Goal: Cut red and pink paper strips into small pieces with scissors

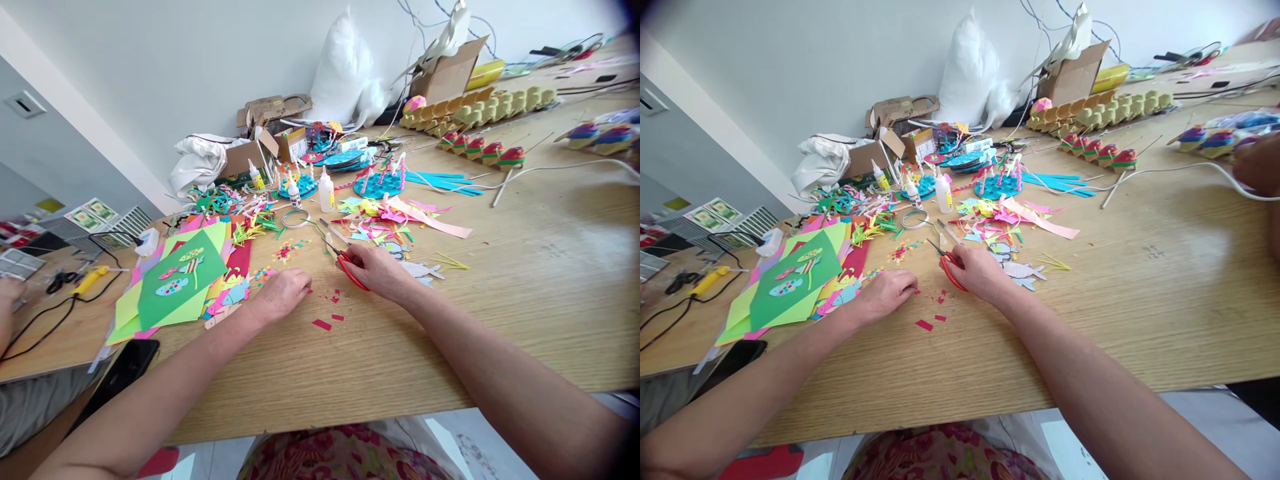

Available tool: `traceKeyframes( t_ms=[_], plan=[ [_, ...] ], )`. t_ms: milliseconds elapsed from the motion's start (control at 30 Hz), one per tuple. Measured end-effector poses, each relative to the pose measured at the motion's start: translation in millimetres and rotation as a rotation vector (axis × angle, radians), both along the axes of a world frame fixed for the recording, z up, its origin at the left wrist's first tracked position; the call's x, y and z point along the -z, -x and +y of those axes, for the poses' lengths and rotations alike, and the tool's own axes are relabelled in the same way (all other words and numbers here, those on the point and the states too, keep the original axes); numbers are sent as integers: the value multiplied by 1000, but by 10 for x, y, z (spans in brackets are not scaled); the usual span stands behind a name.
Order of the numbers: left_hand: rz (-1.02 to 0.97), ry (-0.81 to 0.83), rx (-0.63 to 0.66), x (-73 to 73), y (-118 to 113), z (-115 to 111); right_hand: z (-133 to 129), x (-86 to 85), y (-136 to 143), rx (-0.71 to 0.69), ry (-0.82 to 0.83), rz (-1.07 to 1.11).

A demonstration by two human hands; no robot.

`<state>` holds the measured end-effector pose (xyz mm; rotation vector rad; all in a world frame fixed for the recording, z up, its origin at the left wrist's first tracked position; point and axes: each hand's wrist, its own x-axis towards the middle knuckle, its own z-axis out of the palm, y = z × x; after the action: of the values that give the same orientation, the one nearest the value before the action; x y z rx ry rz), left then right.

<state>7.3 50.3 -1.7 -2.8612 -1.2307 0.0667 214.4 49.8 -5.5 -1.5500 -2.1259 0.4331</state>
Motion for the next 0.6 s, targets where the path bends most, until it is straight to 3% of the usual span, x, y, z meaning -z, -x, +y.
traceKeyframes(
  t_ms=[600],
  plan=[
    [191,-63,145,-49,-18,-5,-3,-2,-1,-13,-15,-7]
  ],
)
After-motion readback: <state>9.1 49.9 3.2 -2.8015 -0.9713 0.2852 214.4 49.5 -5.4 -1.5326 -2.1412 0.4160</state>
